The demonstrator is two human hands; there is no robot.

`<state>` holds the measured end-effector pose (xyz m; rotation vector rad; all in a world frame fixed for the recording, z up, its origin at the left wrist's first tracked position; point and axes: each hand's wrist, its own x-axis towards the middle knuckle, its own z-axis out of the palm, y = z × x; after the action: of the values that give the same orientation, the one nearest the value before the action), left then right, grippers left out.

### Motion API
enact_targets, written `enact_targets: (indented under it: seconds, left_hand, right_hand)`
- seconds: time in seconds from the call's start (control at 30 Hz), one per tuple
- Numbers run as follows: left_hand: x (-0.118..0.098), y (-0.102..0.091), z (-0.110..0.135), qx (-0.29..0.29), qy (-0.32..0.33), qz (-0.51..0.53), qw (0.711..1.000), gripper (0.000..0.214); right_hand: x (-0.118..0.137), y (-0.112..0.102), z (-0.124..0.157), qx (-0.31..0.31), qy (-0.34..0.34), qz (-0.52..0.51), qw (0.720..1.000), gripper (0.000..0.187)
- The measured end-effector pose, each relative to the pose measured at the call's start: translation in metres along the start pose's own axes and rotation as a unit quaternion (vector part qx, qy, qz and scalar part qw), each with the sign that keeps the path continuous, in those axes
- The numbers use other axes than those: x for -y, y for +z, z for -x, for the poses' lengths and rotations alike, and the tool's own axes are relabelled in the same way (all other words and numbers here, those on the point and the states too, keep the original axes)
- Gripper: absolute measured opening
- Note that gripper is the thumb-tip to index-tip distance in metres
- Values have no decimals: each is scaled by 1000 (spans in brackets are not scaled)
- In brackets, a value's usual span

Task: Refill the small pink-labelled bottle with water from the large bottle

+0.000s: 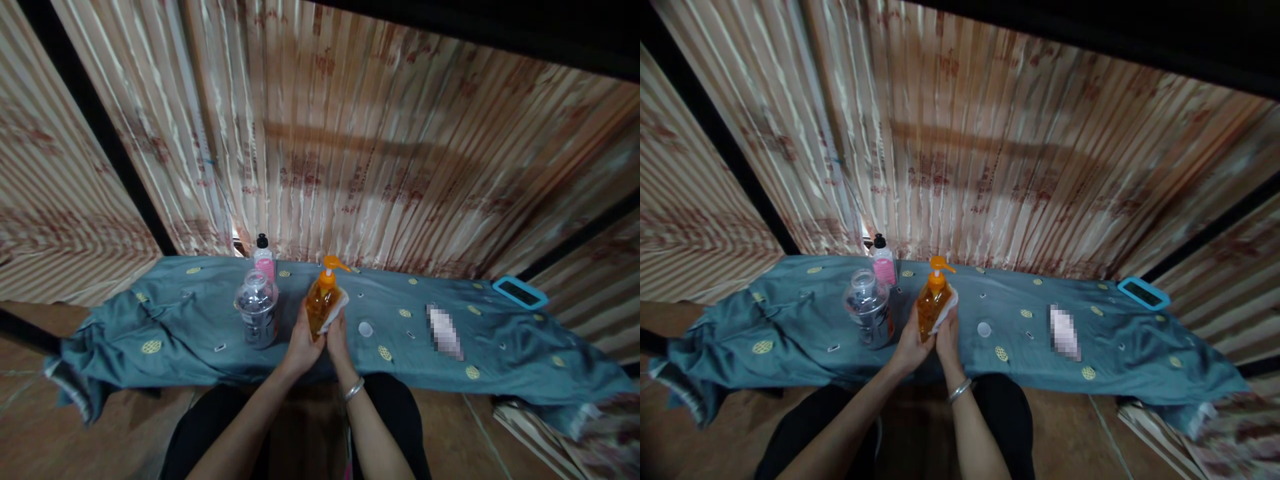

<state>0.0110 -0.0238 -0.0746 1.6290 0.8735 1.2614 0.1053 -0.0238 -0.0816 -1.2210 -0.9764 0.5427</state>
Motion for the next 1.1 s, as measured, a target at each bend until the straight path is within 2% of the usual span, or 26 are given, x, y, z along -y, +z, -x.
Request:
enact_targets:
  seconds: [0.1, 0.2, 0.33, 0.47, 0.6, 0.67, 0.73, 0.87, 1.0, 1.1]
  left_hand:
    - [6, 0, 6, 16, 12, -1, 1000, 87]
    - [12, 1, 10, 26, 24, -6, 999, 90]
    - [18, 5, 16, 28, 34, -24, 999, 89]
    - [16, 13, 28, 34, 52, -40, 997, 88]
    - [9, 12, 36, 34, 67, -36, 997, 80]
    - [6, 4, 32, 27, 53, -37, 998, 72]
    - [4, -5, 22, 11, 12, -36, 999, 70]
    - [-3, -17, -5, 16, -41, -6, 999, 100]
    - [-10, -13, -18, 69, -33, 78, 994, 96]
    - [-13, -9, -15, 33, -17, 50, 998, 89]
  right_hand:
    - [-24, -6, 15, -11, 50, -35, 998, 52]
    - [-21, -13, 24, -20, 76, -66, 995, 51]
    - [17, -20, 15, -15, 69, -92, 993, 52]
    - [59, -17, 0, 26, 14, -51, 998, 50]
    - [72, -12, -6, 21, -26, 22, 999, 66]
    - [70, -12, -7, 22, -32, 47, 998, 63]
    - [69, -15, -9, 35, -35, 63, 997, 60]
    - [64, -24, -11, 81, -34, 58, 994, 60]
    - [41, -30, 1, 106, -4, 41, 993, 64]
    - [13, -35, 22, 97, 42, 50, 993, 63]
